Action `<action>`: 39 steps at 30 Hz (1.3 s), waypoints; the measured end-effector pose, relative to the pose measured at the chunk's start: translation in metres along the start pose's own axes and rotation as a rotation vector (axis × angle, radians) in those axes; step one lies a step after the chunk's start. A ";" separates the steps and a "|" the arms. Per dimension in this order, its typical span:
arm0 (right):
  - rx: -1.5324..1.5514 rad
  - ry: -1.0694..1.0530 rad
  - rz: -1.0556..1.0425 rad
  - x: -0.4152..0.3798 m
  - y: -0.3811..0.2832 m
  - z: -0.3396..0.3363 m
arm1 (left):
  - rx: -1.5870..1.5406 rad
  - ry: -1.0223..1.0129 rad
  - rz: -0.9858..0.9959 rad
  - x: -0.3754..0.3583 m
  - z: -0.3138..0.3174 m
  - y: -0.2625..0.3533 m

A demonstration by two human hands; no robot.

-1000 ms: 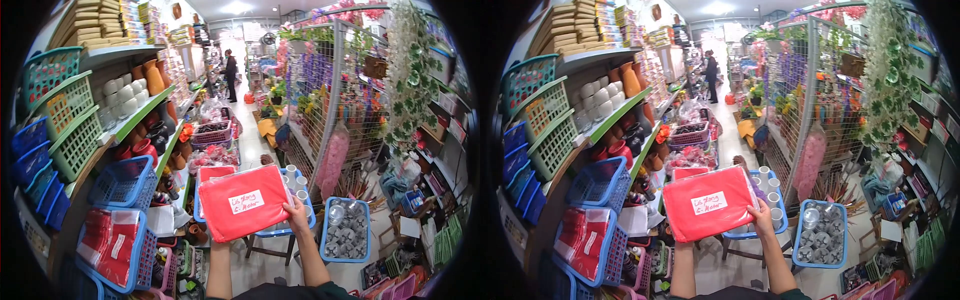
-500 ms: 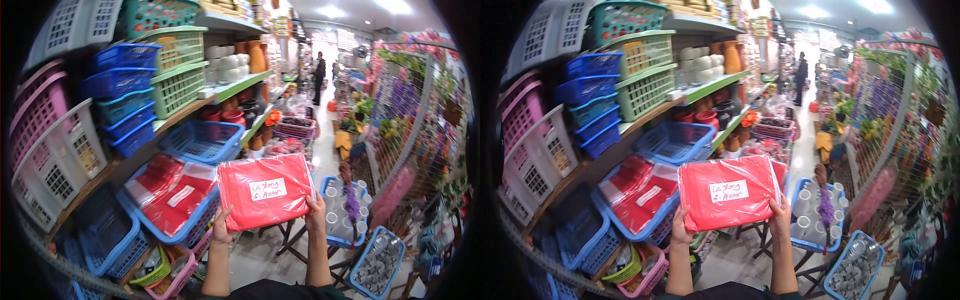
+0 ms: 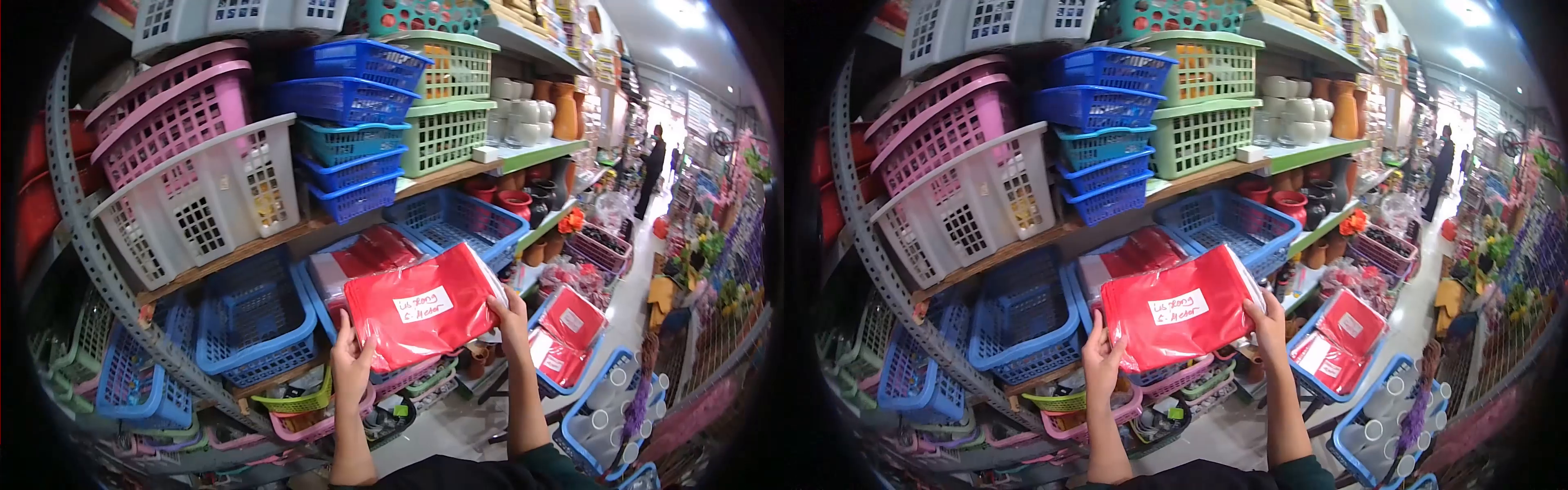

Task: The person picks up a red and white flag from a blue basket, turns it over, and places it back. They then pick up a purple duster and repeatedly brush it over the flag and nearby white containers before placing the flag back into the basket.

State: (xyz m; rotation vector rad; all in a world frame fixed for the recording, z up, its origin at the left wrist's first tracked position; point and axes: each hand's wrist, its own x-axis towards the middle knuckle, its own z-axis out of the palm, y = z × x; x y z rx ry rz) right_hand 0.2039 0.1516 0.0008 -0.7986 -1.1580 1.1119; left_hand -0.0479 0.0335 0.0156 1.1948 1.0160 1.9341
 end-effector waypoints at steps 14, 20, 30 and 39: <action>-1.148 0.039 -0.565 0.056 0.027 0.058 | 1.236 0.166 0.069 0.027 -0.034 -0.023; -1.301 -0.004 -0.452 0.051 0.023 0.051 | 1.147 0.146 -0.062 0.026 -0.036 -0.017; -0.730 0.016 -0.500 0.010 0.011 0.024 | 0.923 -0.029 0.465 0.017 0.047 0.006; -0.701 0.120 -0.341 -0.039 -0.004 -0.029 | 0.573 -0.554 0.561 0.013 0.121 -0.055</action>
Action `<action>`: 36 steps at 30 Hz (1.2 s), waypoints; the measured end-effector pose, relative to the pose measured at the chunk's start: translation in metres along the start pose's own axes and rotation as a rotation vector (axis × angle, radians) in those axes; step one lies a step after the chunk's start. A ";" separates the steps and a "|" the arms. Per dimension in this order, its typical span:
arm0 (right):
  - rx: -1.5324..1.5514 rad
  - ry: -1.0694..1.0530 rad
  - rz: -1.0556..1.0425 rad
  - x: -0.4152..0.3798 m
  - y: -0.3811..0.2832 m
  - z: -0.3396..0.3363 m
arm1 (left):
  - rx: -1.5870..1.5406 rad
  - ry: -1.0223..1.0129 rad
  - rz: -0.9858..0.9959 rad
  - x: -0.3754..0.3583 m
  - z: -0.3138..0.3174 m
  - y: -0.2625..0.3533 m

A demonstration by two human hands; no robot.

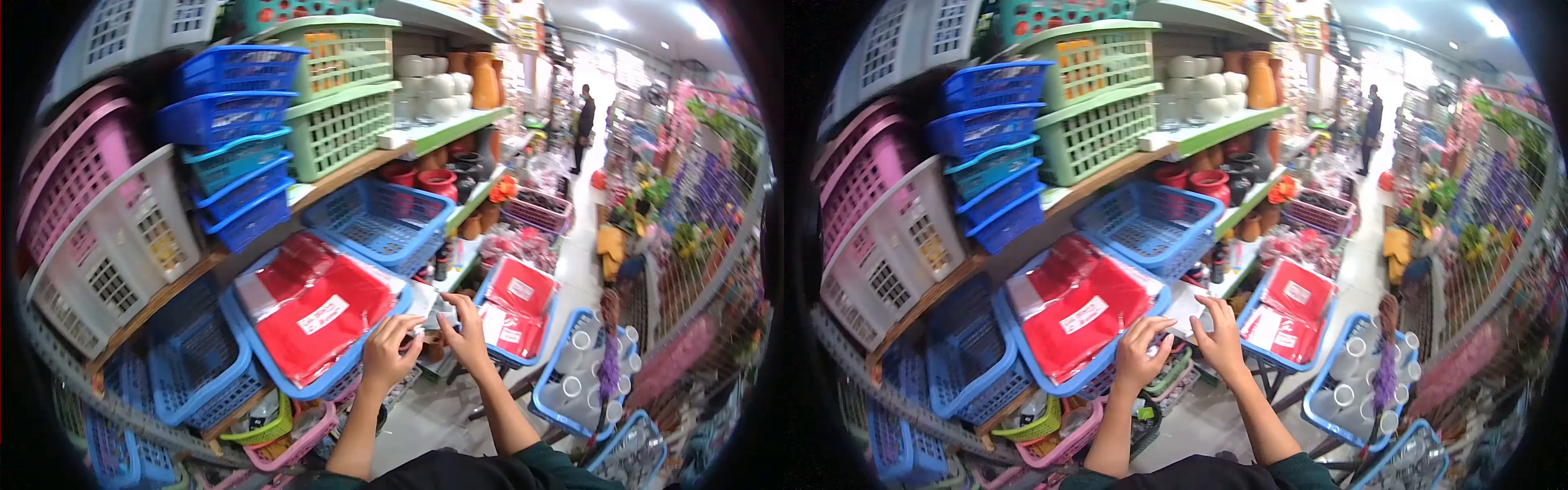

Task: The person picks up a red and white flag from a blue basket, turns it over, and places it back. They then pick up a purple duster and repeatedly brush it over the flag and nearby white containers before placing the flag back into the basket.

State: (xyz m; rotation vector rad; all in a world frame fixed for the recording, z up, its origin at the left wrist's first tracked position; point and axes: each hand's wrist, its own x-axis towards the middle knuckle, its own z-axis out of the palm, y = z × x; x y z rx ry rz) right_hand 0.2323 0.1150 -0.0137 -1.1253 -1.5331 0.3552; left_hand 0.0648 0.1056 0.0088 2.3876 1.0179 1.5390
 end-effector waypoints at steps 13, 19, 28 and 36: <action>-0.088 0.357 0.468 -0.097 0.153 -0.083 | -0.365 -0.423 -0.068 -0.017 0.171 -0.028; -0.047 0.480 0.620 -0.091 0.245 -0.104 | -0.476 -0.552 -0.215 -0.001 0.265 -0.070; 0.189 0.735 0.773 -0.016 0.403 -0.123 | -0.534 -0.642 -0.447 0.035 0.432 -0.180; 0.185 0.800 0.884 -0.017 0.513 -0.132 | -0.266 -0.578 -0.451 0.035 0.522 -0.253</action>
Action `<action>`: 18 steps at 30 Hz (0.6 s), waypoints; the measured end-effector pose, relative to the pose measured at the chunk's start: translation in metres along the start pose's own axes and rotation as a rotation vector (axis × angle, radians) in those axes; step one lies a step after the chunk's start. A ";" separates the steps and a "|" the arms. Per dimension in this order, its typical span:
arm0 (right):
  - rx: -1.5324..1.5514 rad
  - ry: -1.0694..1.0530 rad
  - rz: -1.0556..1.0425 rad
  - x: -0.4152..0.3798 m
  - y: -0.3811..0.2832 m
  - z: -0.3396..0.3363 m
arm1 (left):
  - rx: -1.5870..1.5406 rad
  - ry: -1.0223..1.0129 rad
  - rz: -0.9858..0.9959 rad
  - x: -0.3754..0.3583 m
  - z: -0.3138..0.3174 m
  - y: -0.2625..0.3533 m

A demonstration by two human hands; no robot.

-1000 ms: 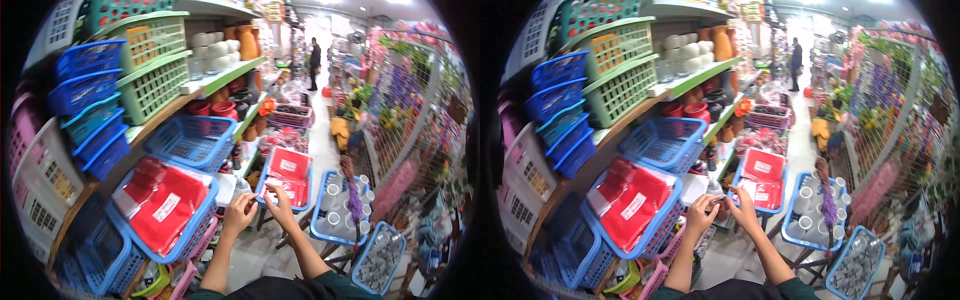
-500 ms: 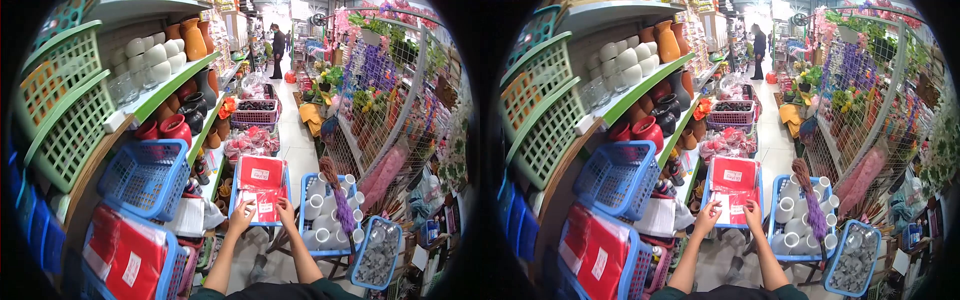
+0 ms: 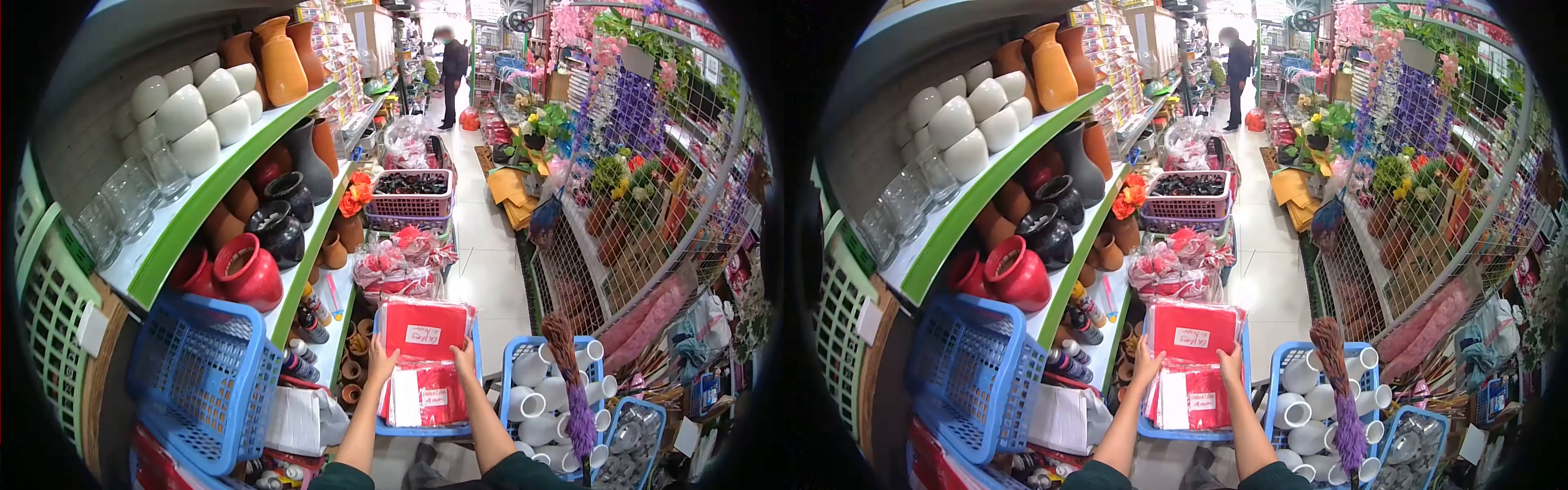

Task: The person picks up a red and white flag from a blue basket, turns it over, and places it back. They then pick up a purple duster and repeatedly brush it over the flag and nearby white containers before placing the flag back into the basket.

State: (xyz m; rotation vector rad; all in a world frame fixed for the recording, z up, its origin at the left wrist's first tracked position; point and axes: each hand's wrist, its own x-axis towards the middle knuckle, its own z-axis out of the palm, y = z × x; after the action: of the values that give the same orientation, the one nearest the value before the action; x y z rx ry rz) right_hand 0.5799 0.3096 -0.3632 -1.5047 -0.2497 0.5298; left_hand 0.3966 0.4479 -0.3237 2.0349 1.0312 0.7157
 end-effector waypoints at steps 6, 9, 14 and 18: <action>0.052 -0.041 0.122 0.002 0.023 -0.006 | 0.081 0.041 -0.008 0.004 0.030 -0.018; -0.063 -0.054 0.123 -0.003 0.023 -0.009 | 0.173 0.075 -0.105 -0.001 0.023 -0.002; -0.260 -0.056 0.070 -0.013 0.010 -0.006 | 0.122 -0.033 -0.181 0.006 0.022 -0.014; -0.236 -0.073 0.064 -0.016 0.013 -0.008 | -0.156 -0.115 0.014 -0.006 0.032 -0.005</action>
State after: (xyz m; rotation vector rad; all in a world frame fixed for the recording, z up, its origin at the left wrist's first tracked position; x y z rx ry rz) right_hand 0.5675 0.2948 -0.3741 -1.7284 -0.3306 0.6242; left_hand 0.4149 0.4336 -0.3471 1.9267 0.8692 0.6568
